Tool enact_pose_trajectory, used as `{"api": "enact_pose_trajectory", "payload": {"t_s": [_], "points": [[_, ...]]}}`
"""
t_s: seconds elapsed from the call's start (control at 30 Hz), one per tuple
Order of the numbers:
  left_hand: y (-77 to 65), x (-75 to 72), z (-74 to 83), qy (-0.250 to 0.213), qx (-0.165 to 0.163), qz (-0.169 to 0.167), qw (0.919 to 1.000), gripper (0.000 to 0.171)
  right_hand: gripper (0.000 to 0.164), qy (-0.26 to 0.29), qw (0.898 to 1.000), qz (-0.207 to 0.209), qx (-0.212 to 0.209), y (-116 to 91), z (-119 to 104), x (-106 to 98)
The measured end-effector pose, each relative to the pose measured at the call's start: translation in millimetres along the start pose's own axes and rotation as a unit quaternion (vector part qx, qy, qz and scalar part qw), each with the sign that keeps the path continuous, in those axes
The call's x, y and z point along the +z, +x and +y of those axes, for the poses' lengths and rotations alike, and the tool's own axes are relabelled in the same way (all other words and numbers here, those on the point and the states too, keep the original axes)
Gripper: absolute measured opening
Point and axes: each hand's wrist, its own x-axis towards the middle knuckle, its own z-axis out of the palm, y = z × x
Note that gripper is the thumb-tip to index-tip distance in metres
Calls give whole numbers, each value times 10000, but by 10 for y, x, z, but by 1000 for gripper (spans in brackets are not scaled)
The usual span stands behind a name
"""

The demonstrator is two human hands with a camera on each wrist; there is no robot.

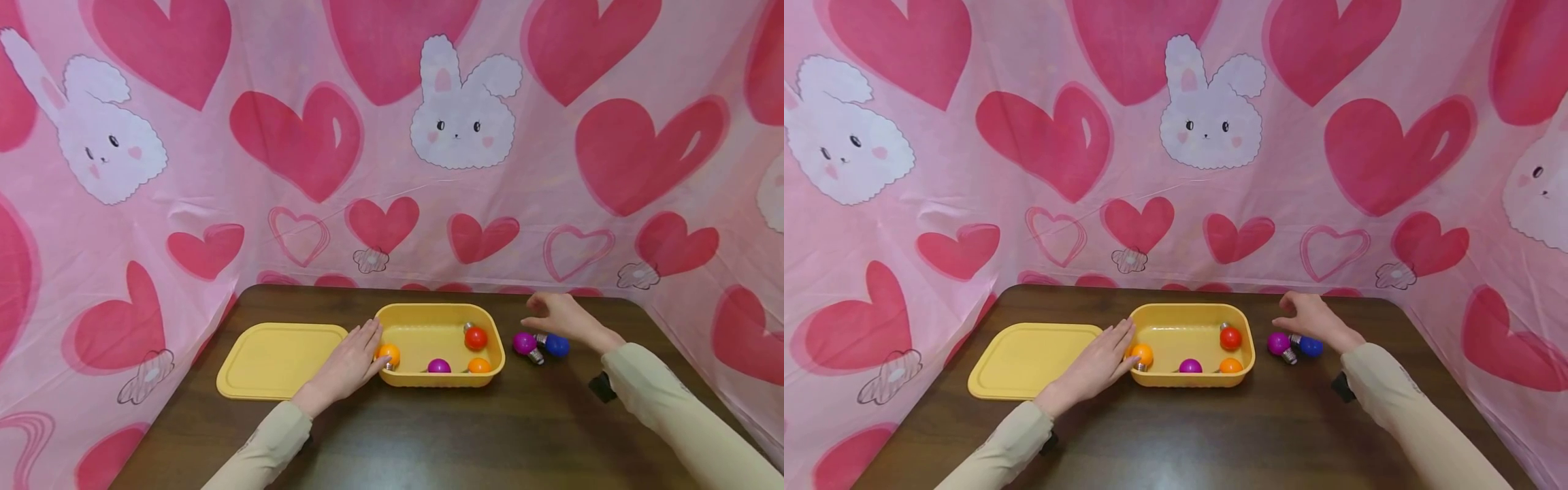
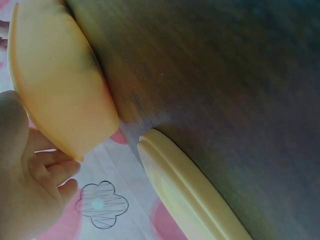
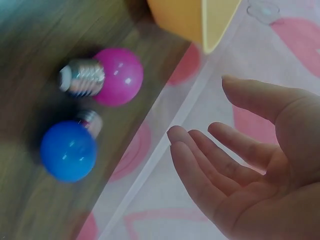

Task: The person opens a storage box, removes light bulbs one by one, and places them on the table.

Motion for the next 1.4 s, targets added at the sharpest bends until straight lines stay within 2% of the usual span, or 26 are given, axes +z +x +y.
{"api": "enact_pose_trajectory", "payload": {"t_s": [0.33,0.8,1.03,1.17,1.27,1.4], "points": [[14,9,-9,-44,29,64,10000,68,37,-4,9997,-140,-195,145,-280,103],[18,16,-28,-88,-20,-43,9999,68,36,162,9981,-282,-522,324,-565,308],[9,15,-21,-58,0,-42,10000,69,40,258,9976,-620,-170,370,-686,419],[9,15,-21,-20,25,-8,10000,69,39,221,9972,-679,-205,391,-735,479],[10,16,-21,0,37,9,10000,69,38,21,9972,-623,-415,406,-759,519],[8,14,-18,30,54,21,10000,69,36,-125,9973,-634,-360,421,-780,563]]}}
